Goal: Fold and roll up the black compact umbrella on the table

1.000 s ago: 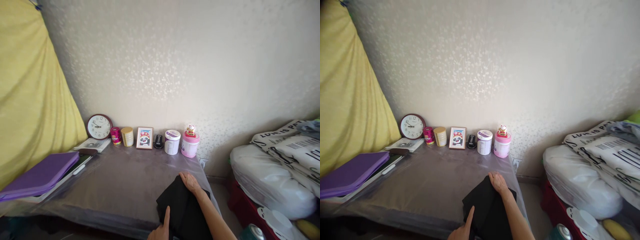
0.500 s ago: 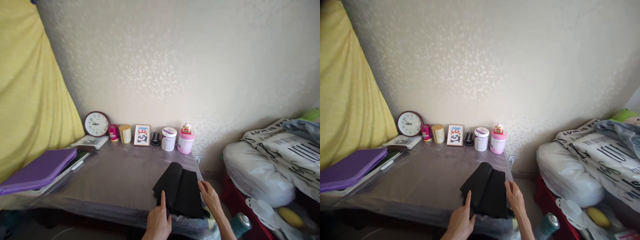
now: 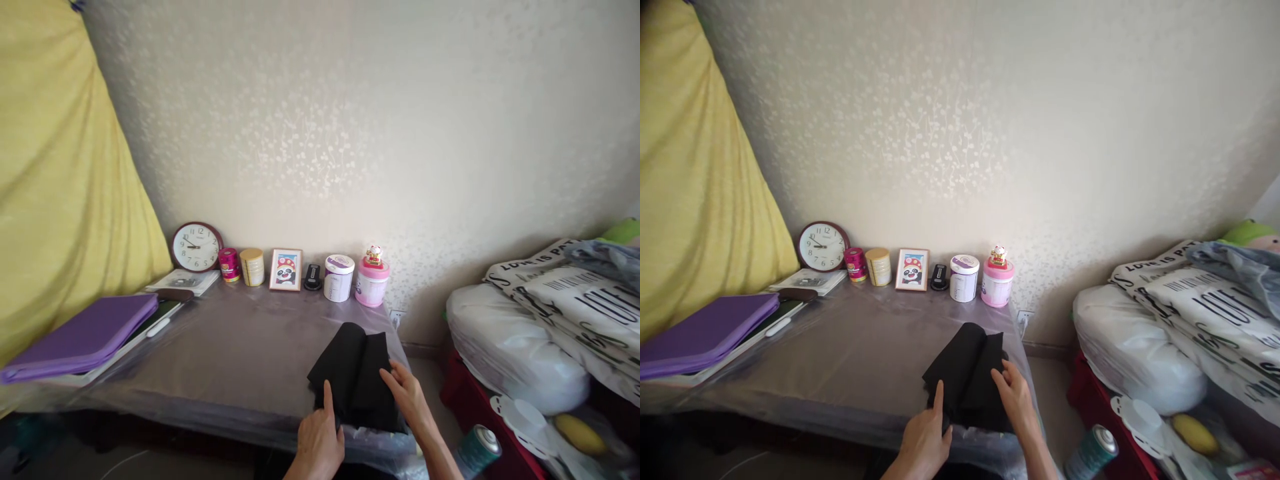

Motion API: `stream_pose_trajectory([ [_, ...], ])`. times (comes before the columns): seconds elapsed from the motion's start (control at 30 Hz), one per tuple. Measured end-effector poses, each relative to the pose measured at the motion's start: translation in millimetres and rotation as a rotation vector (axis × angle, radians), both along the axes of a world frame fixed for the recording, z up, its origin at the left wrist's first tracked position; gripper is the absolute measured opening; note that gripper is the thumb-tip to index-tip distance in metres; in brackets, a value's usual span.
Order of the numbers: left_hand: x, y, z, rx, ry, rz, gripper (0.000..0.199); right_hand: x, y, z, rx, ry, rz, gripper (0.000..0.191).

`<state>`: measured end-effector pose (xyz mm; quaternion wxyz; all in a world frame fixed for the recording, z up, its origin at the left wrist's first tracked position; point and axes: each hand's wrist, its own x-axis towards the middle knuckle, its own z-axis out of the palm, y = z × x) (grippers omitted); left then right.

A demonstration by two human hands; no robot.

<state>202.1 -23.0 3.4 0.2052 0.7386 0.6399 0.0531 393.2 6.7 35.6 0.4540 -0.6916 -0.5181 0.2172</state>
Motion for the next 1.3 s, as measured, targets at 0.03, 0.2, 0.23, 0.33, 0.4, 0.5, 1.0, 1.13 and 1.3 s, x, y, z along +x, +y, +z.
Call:
stream_pose_trajectory([
  [0.03,0.4,0.2,-1.1,0.003,0.000,0.003,0.074,-5.7,3.5,4.2,-0.004,0.062,0.036,0.045],
  [0.2,2.0,1.0,-1.9,-0.005,0.008,0.009,0.077,-40.6,24.5,14.8,-0.027,0.263,0.185,0.046],
  [0.23,2.3,1.2,-1.2,-0.014,0.012,0.009,0.078,-47.4,29.2,13.6,-0.026,0.272,0.196,0.046],
  [0.33,3.2,2.2,0.4,-0.025,0.023,0.011,0.077,-65.9,43.4,5.0,-0.030,0.281,0.227,0.044],
  [0.4,3.7,3.1,-0.1,-0.019,0.023,0.009,0.077,-75.7,52.3,-2.3,-0.050,0.276,0.250,0.044],
  [0.5,3.9,4.3,-2.1,-0.005,0.005,0.006,0.078,-84.9,63.8,-11.1,-0.086,0.212,0.268,0.042],
  [1.0,-11.0,-4.0,12.6,-0.018,-0.017,-0.006,0.063,-99.0,70.3,-2.6,-0.241,-0.368,0.400,0.025],
  [1.13,-15.0,-1.7,6.5,0.189,-0.052,-0.070,0.055,-98.3,69.5,-1.6,-0.232,-0.364,0.481,0.022],
  [1.3,-11.3,8.1,-11.0,0.301,-0.205,-0.286,0.070,-98.6,62.5,1.0,-0.181,-0.383,0.541,0.023],
])
